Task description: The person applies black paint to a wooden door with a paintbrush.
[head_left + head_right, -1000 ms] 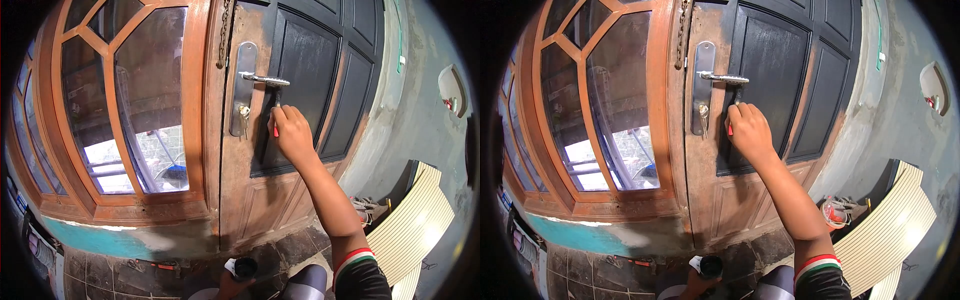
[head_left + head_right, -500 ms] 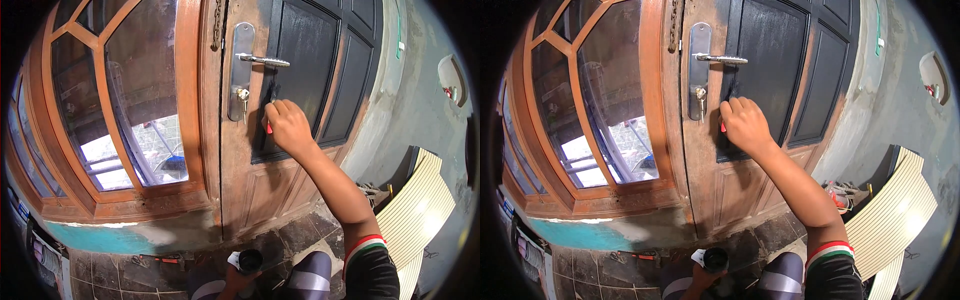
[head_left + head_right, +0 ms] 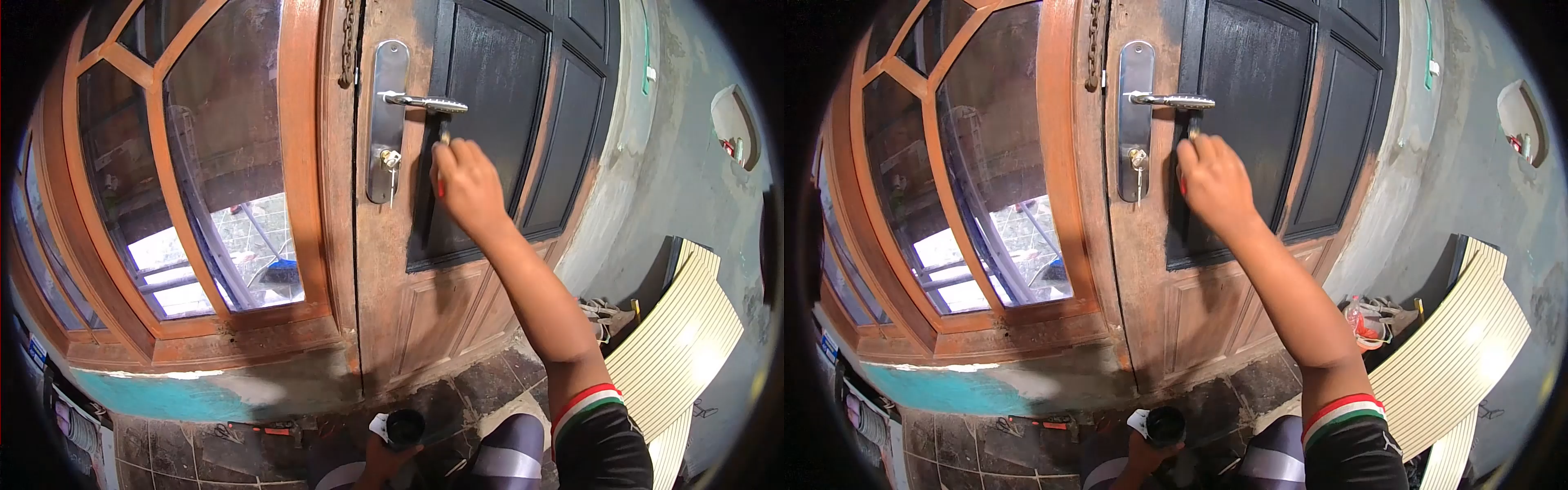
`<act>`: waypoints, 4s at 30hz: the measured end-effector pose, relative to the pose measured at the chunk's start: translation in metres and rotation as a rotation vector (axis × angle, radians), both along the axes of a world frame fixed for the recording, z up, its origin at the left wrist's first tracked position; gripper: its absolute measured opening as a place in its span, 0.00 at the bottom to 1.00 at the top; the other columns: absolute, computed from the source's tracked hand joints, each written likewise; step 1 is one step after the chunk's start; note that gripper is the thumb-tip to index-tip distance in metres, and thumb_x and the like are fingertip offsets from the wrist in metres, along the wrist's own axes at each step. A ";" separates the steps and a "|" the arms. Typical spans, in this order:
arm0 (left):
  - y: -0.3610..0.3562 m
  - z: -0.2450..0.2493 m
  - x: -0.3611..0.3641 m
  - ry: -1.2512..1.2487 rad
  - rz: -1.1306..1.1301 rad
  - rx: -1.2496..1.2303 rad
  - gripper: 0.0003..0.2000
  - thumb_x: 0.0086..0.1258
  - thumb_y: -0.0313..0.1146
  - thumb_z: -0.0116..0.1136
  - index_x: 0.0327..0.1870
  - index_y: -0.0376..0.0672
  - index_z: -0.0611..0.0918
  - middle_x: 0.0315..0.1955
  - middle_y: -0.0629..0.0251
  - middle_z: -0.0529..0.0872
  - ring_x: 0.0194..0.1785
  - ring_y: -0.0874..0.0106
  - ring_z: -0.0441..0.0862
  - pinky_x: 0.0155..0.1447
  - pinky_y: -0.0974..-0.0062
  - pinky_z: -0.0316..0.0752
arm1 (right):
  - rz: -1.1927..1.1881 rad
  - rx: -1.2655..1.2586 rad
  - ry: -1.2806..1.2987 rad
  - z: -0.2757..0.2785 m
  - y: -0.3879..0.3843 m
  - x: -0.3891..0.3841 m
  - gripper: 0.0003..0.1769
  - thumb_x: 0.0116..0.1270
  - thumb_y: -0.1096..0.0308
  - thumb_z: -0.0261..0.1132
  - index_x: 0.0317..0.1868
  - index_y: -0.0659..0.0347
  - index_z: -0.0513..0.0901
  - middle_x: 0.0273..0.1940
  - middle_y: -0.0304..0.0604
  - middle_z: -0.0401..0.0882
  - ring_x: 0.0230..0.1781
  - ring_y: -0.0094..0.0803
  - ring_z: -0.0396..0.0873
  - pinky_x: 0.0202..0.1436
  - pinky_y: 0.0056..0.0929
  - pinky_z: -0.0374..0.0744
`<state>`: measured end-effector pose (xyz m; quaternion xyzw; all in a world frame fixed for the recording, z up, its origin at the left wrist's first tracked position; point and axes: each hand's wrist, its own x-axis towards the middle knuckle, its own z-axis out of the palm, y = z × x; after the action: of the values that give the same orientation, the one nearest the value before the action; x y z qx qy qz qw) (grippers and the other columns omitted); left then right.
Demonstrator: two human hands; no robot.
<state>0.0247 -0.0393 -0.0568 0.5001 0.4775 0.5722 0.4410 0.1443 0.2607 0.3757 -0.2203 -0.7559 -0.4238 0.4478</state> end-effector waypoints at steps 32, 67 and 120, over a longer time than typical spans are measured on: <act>-0.011 0.044 0.006 -0.044 -0.004 -0.093 0.37 0.54 0.34 0.93 0.68 0.40 0.86 0.60 0.61 0.92 0.63 0.66 0.90 0.73 0.60 0.82 | 0.358 -0.502 0.158 -0.159 -0.030 0.033 0.09 0.65 0.78 0.72 0.45 0.68 0.87 0.38 0.53 0.83 0.40 0.50 0.84 0.47 0.47 0.84; 0.201 0.260 -0.049 0.204 -0.023 0.321 0.39 0.52 0.33 0.90 0.68 0.37 0.83 0.59 0.64 0.89 0.64 0.67 0.86 0.73 0.64 0.79 | 0.658 -0.913 0.888 -0.207 -0.014 0.070 0.11 0.78 0.66 0.76 0.53 0.65 0.92 0.42 0.47 0.92 0.42 0.34 0.90 0.48 0.33 0.84; 0.248 0.271 -0.089 0.120 -0.211 0.521 0.43 0.53 0.40 0.93 0.70 0.33 0.82 0.61 0.61 0.90 0.64 0.66 0.88 0.73 0.63 0.81 | 0.149 -0.612 1.086 -0.171 0.015 0.160 0.11 0.76 0.65 0.75 0.53 0.60 0.96 0.48 0.58 0.94 0.46 0.51 0.94 0.50 0.44 0.88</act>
<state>-0.0644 0.2092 0.2138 0.6765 0.2850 0.5960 0.3254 0.3044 0.2753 0.2049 -0.4693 -0.5208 0.0164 0.7129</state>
